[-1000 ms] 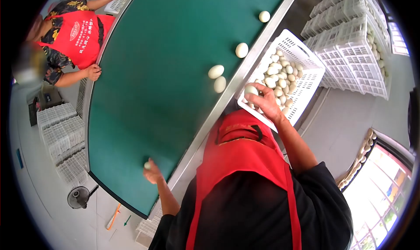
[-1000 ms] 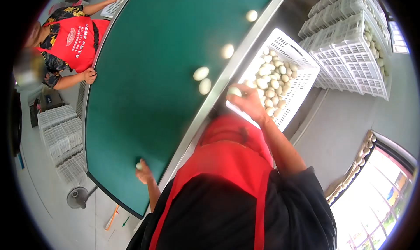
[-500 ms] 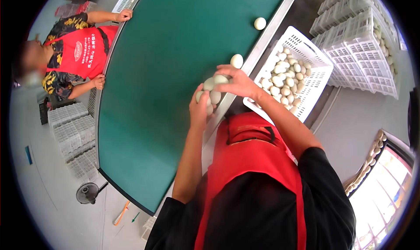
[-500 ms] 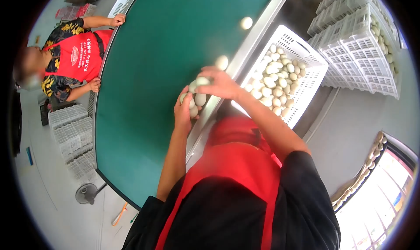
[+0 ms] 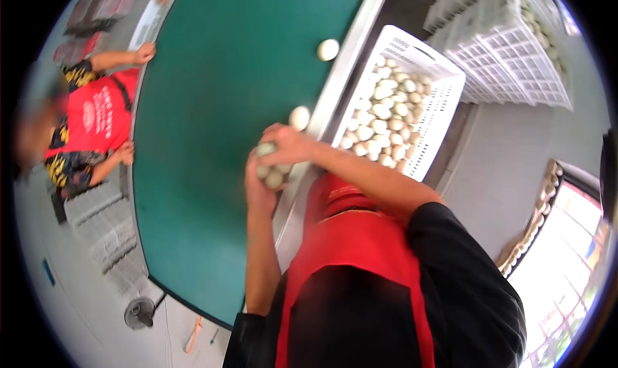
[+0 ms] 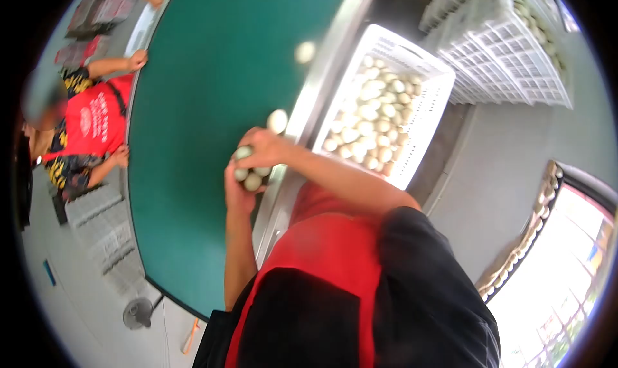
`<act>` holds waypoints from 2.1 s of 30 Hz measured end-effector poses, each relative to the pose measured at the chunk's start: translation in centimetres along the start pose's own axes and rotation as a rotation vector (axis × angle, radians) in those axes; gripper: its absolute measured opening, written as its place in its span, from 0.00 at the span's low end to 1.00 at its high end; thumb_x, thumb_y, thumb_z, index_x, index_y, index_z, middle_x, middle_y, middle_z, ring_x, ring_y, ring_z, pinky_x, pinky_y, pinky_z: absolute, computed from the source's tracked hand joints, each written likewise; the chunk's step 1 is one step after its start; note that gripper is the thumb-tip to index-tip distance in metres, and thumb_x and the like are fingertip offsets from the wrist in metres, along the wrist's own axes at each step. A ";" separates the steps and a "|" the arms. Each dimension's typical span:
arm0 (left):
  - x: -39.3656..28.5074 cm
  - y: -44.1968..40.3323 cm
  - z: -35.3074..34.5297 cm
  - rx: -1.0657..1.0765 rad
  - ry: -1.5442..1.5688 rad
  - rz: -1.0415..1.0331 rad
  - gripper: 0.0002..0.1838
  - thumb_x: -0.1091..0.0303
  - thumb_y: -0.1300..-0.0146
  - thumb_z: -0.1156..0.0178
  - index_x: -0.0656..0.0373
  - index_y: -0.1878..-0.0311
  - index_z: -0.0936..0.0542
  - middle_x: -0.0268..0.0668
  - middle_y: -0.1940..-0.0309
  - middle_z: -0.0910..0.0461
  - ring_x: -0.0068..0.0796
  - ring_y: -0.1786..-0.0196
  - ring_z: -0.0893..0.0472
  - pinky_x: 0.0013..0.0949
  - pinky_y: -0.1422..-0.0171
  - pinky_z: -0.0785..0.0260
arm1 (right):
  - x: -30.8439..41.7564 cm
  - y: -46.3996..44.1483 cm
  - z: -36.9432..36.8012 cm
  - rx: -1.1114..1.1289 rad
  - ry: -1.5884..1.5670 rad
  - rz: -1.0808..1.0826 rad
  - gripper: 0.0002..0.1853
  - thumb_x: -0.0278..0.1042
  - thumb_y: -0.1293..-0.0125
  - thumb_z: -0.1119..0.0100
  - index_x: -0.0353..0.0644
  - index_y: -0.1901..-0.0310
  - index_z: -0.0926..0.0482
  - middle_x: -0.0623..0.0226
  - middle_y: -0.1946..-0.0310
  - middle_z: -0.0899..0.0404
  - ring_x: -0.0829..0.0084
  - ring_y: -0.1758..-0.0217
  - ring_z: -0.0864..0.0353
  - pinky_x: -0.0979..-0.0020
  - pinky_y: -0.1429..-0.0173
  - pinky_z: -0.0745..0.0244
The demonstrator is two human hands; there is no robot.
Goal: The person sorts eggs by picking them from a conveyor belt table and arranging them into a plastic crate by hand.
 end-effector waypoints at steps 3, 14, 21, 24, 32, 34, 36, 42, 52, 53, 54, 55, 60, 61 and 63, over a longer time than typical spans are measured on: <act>0.2 1.4 0.1 -0.052 0.073 0.021 0.30 0.35 0.27 0.52 0.46 0.35 0.24 0.31 0.48 0.16 0.30 0.51 0.13 0.30 0.77 0.22 | 1.4 0.5 -0.9 -0.038 0.021 0.018 0.28 0.51 0.49 0.27 0.37 0.53 0.11 0.47 0.48 0.15 0.49 0.36 0.19 0.57 0.33 0.20; -2.6 6.3 -12.5 0.247 -0.102 -0.366 0.31 0.47 0.21 0.58 0.50 0.21 0.37 0.37 0.36 0.24 0.28 0.45 0.17 0.27 0.73 0.22 | 8.0 10.3 12.9 -0.302 -0.044 0.144 0.30 0.46 0.48 0.20 0.41 0.44 0.13 0.44 0.32 0.26 0.49 0.33 0.20 0.59 0.31 0.22; 6.5 -1.2 -24.8 0.512 -0.216 0.017 0.36 0.43 0.25 0.45 0.41 0.19 0.40 0.35 0.33 0.26 0.30 0.44 0.17 0.36 0.66 0.22 | -2.7 21.0 21.7 -0.593 -0.076 -0.249 0.29 0.43 0.43 0.22 0.34 0.43 0.15 0.54 0.38 0.20 0.62 0.35 0.20 0.64 0.31 0.25; 9.7 -5.3 -28.4 0.499 -0.258 0.068 0.39 0.39 0.29 0.41 0.39 0.19 0.39 0.31 0.35 0.26 0.26 0.51 0.19 0.28 0.68 0.31 | -9.5 21.9 22.8 -0.706 -0.253 -0.324 0.29 0.46 0.42 0.23 0.36 0.43 0.15 0.57 0.49 0.13 0.64 0.43 0.15 0.64 0.37 0.21; 11.4 -18.2 -35.4 0.312 -0.365 0.034 0.28 0.35 0.34 0.38 0.37 0.36 0.24 0.27 0.44 0.22 0.27 0.48 0.21 0.39 0.56 0.28 | -22.0 17.0 28.6 -0.820 -0.278 -0.303 0.33 0.55 0.39 0.28 0.37 0.41 0.15 0.56 0.49 0.13 0.64 0.46 0.15 0.63 0.42 0.19; 11.3 -20.2 -37.1 0.350 -0.302 0.000 0.29 0.36 0.34 0.38 0.39 0.36 0.24 0.28 0.43 0.22 0.29 0.46 0.22 0.41 0.53 0.28 | -24.0 15.3 30.4 -0.782 -0.340 -0.336 0.33 0.57 0.39 0.29 0.38 0.41 0.15 0.55 0.49 0.12 0.63 0.46 0.15 0.62 0.41 0.20; 11.3 -21.8 -38.1 0.373 -0.262 0.002 0.29 0.38 0.32 0.37 0.42 0.35 0.25 0.31 0.41 0.22 0.33 0.42 0.22 0.47 0.44 0.27 | -25.2 14.6 31.9 -0.768 -0.280 -0.318 0.32 0.54 0.38 0.30 0.36 0.41 0.16 0.61 0.54 0.14 0.71 0.53 0.17 0.68 0.53 0.21; 13.3 -24.8 -38.7 0.433 -0.081 -0.112 0.25 0.50 0.26 0.38 0.50 0.32 0.27 0.35 0.33 0.26 0.39 0.32 0.26 0.58 0.29 0.31 | -27.5 13.5 33.3 -0.872 -0.032 -0.415 0.34 0.56 0.39 0.29 0.34 0.41 0.15 0.56 0.51 0.11 0.65 0.47 0.14 0.64 0.41 0.20; 17.2 -4.0 -21.8 0.684 -0.358 -0.124 0.22 0.70 0.23 0.40 0.66 0.31 0.26 0.39 0.43 0.17 0.27 0.42 0.17 0.31 0.37 0.24 | -20.4 27.1 24.6 -1.170 0.374 -0.450 0.18 0.38 0.34 0.33 0.35 0.47 0.15 0.51 0.53 0.14 0.56 0.54 0.13 0.58 0.47 0.19; 18.1 -1.9 -18.6 0.705 -0.364 -0.089 0.18 0.71 0.24 0.39 0.66 0.35 0.23 0.36 0.47 0.15 0.24 0.46 0.16 0.28 0.41 0.23 | -19.0 28.0 22.3 -1.101 0.333 -0.416 0.16 0.34 0.34 0.33 0.34 0.49 0.15 0.51 0.54 0.14 0.57 0.59 0.12 0.60 0.52 0.18; 19.0 -0.2 -15.4 0.688 -0.410 -0.118 0.17 0.70 0.24 0.38 0.66 0.36 0.22 0.36 0.47 0.15 0.24 0.46 0.16 0.28 0.41 0.23 | -17.4 28.6 19.9 -1.049 0.255 -0.364 0.15 0.31 0.35 0.33 0.34 0.49 0.15 0.52 0.55 0.14 0.59 0.64 0.13 0.61 0.57 0.18; 19.5 1.6 -12.1 0.648 -0.455 -0.141 0.17 0.70 0.25 0.37 0.65 0.38 0.20 0.36 0.46 0.15 0.23 0.46 0.16 0.29 0.41 0.23 | -15.5 28.2 17.3 -0.977 0.165 -0.314 0.15 0.29 0.36 0.32 0.34 0.49 0.16 0.53 0.55 0.14 0.61 0.69 0.14 0.63 0.61 0.19; 19.9 7.9 1.9 0.158 -0.627 -0.171 0.11 0.68 0.26 0.36 0.64 0.48 0.14 0.38 0.54 0.13 0.26 0.49 0.16 0.30 0.43 0.24 | -2.1 20.5 8.1 -0.575 0.387 0.275 0.17 0.27 0.40 0.28 0.39 0.49 0.16 0.58 0.55 0.15 0.58 0.61 0.15 0.63 0.59 0.18; 21.5 8.4 5.0 0.056 -0.619 -0.189 0.10 0.68 0.26 0.36 0.64 0.50 0.13 0.37 0.56 0.13 0.24 0.51 0.17 0.30 0.46 0.24 | 0.4 18.3 7.3 -0.496 0.461 0.409 0.19 0.27 0.41 0.26 0.39 0.47 0.17 0.57 0.54 0.16 0.57 0.60 0.15 0.61 0.57 0.18; 22.6 10.7 9.6 -0.234 -0.350 -0.306 0.13 0.67 0.28 0.33 0.61 0.45 0.14 0.38 0.56 0.15 0.25 0.55 0.17 0.29 0.50 0.23 | 1.5 14.0 4.9 -0.340 0.489 0.501 0.26 0.29 0.46 0.25 0.41 0.43 0.19 0.55 0.49 0.18 0.53 0.51 0.17 0.58 0.51 0.19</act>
Point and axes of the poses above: each hand's wrist, its own y-axis away from the middle knuckle, its own z-axis out of the back of the hand, x = y × z, the point moved 3 cm from there along -y, towards the middle knuckle
